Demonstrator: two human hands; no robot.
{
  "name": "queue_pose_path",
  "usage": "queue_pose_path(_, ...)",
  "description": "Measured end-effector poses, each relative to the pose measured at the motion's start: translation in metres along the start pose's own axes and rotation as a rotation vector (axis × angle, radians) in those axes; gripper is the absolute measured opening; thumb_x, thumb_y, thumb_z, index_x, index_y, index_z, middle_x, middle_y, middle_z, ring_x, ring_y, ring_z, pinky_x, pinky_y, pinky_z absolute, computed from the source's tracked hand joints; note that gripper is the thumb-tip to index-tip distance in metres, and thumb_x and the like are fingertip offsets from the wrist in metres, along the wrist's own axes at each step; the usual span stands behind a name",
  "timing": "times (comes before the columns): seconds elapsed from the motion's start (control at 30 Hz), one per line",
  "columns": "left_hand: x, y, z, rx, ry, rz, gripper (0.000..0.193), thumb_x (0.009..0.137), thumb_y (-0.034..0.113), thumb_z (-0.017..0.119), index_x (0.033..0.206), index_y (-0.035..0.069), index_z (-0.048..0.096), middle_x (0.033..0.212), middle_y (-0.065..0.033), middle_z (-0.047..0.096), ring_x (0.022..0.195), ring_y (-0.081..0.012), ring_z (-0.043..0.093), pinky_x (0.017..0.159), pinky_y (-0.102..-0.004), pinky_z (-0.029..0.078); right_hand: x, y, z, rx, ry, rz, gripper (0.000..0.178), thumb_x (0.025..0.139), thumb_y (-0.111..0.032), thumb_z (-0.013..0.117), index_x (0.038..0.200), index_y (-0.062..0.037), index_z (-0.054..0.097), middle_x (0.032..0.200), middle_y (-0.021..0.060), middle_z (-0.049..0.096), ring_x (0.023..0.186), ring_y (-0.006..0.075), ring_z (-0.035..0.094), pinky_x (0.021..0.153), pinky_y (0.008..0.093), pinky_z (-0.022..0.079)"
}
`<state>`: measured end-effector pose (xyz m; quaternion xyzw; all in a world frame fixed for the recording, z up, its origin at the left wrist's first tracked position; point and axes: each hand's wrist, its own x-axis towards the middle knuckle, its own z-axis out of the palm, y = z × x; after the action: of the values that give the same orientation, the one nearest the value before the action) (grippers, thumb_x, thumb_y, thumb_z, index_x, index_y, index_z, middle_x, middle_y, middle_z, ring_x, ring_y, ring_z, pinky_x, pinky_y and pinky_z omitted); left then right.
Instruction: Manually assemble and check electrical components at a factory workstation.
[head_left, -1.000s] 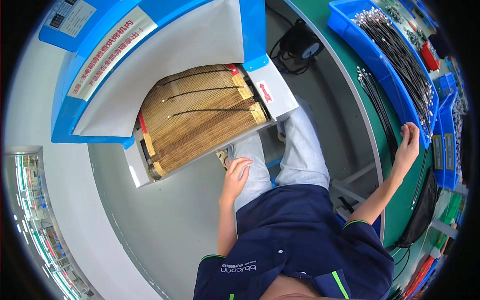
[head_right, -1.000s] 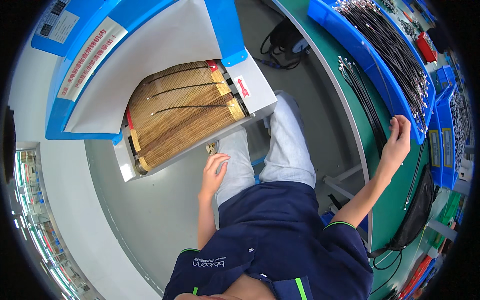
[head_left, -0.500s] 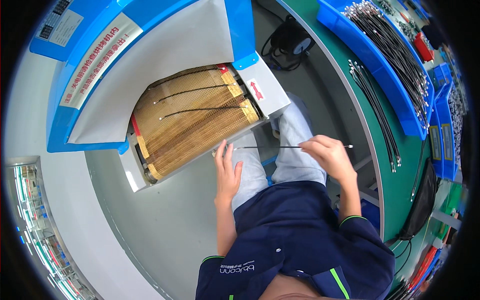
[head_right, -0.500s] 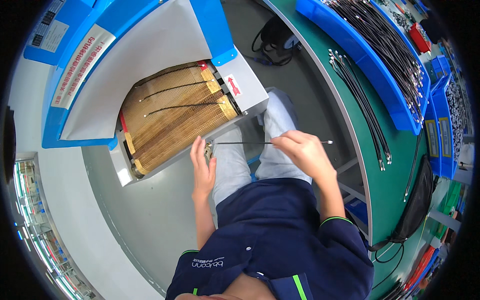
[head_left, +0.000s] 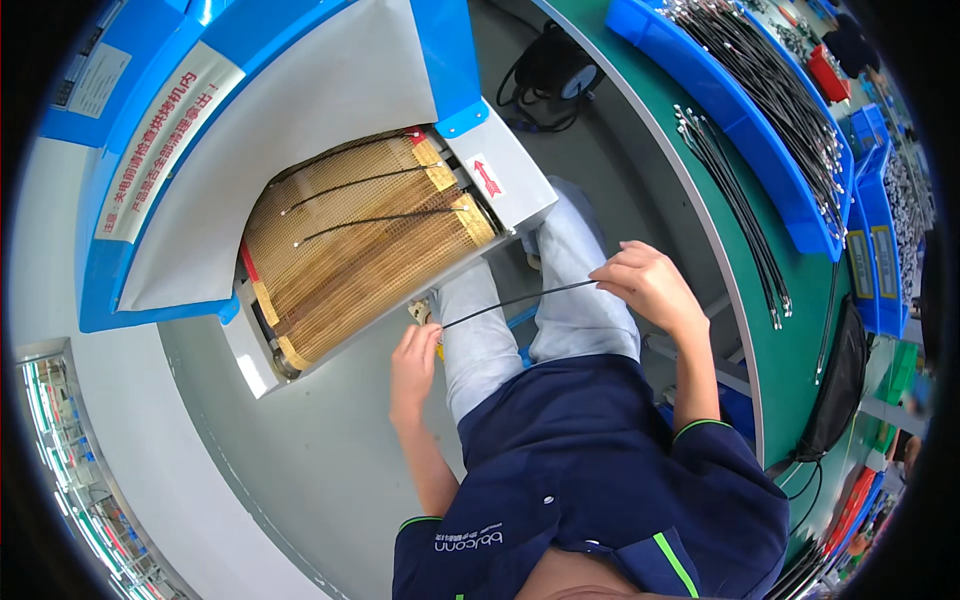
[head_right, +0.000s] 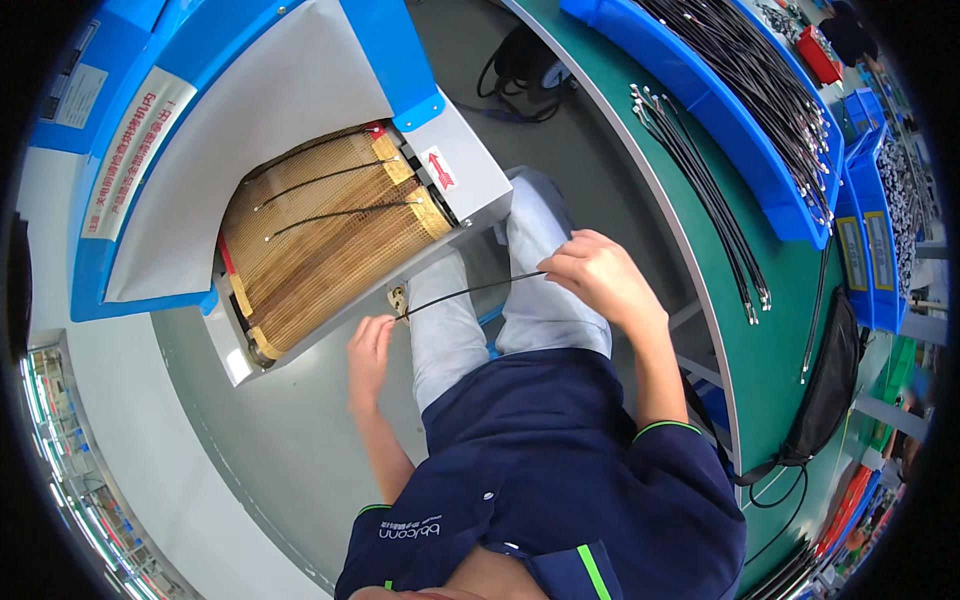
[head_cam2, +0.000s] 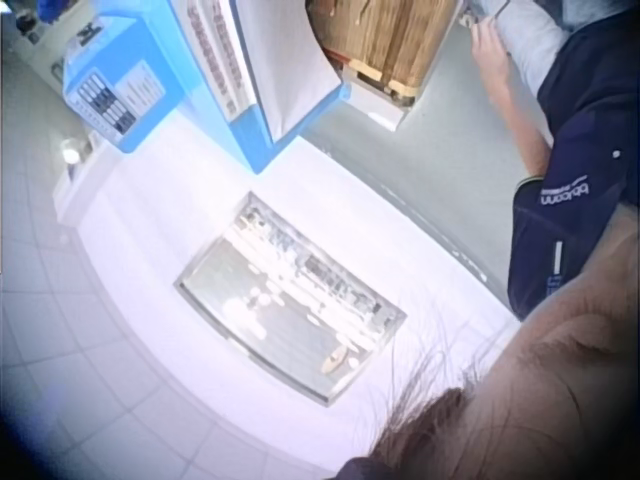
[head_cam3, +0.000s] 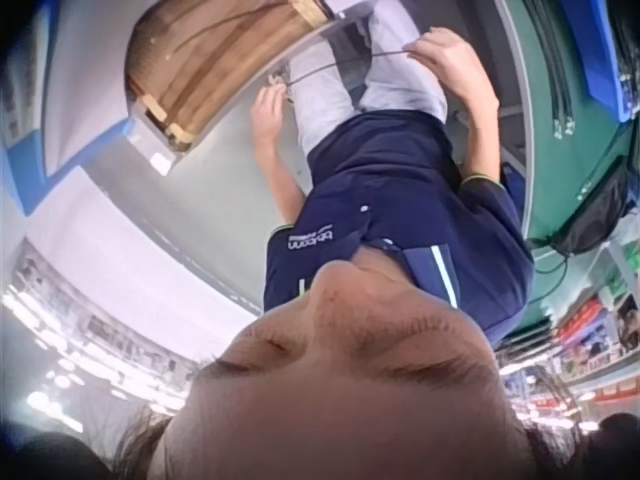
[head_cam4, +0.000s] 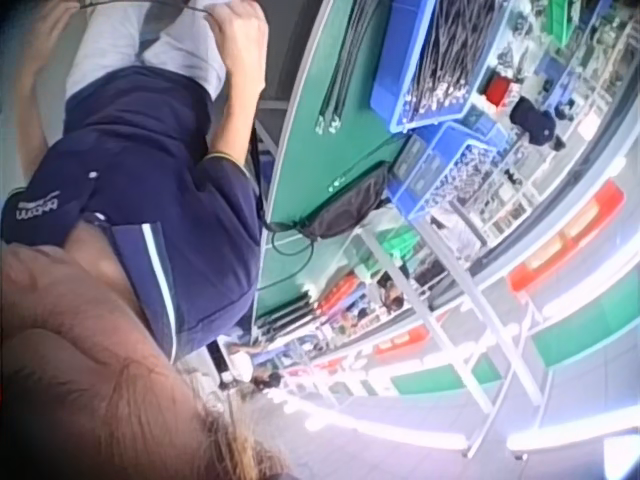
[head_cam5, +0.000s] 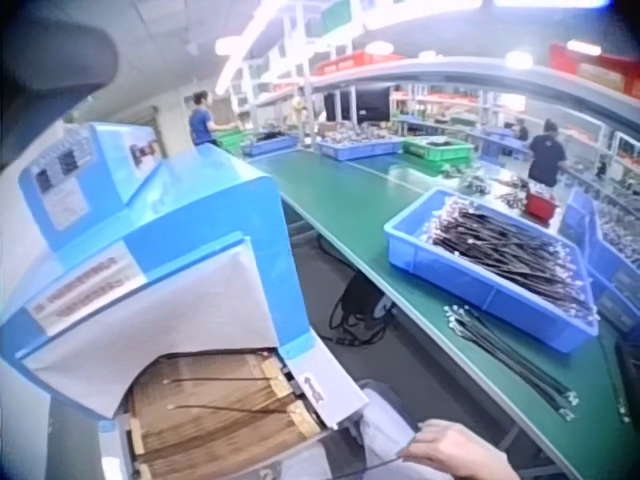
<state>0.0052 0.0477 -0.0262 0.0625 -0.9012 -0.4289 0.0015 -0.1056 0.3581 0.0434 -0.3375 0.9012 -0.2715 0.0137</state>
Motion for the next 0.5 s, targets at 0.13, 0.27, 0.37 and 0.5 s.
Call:
queue_pose_path(0.13, 0.005, 0.012, 0.006, -0.018, -0.081, 0.081, 0.011, 0.088, 0.010, 0.054, 0.093, 0.002, 0.059, 0.079, -0.0111, 0.056, 0.065, -0.0252, 0.056, 0.060, -0.0318, 0.044, 0.013, -0.016, 0.013, -0.016, 0.043, -0.166, 0.015, 0.068, -0.009, 0.059, 0.082, -0.0069, 0.064, 0.071, 0.0053, 0.059, 0.071, 0.0226, 0.059, 0.071, 0.0328, 0.049)
queue_pose_path(0.27, 0.011, 0.036, 0.020, -0.136, -0.165, 0.165, 0.012, 0.088, 0.010, 0.054, 0.093, 0.001, 0.060, 0.076, -0.0106, 0.055, 0.062, -0.0224, 0.055, 0.057, -0.0310, 0.044, 0.023, -0.029, 0.044, 0.118, 0.006, -0.253, 0.017, 0.069, -0.010, 0.059, 0.085, -0.0084, 0.064, 0.074, 0.0032, 0.059, 0.071, 0.0206, 0.059, 0.061, 0.0306, 0.049)
queue_pose_path(0.37, 0.009, 0.038, 0.023, -0.174, -0.205, 0.138, 0.012, 0.088, 0.009, 0.053, 0.092, 0.001, 0.061, 0.075, -0.0101, 0.056, 0.060, -0.0190, 0.055, 0.057, -0.0302, 0.044, 0.026, -0.029, 0.040, 0.117, -0.072, -0.221, 0.020, 0.070, -0.009, 0.065, 0.090, -0.0086, 0.064, 0.074, 0.0033, 0.058, 0.069, 0.0213, 0.059, 0.062, 0.0302, 0.049)
queue_pose_path(0.5, 0.003, 0.016, 0.009, -0.195, -0.113, -0.030, 0.013, 0.088, 0.008, 0.052, 0.090, 0.000, 0.062, 0.077, -0.0093, 0.059, 0.060, -0.0159, 0.055, 0.057, -0.0281, 0.044, 0.017, -0.005, 0.024, 0.184, 0.001, -0.132, 0.019, 0.071, -0.008, 0.067, 0.089, -0.0077, 0.064, 0.075, 0.0038, 0.059, 0.070, 0.0213, 0.060, 0.062, 0.0309, 0.049)
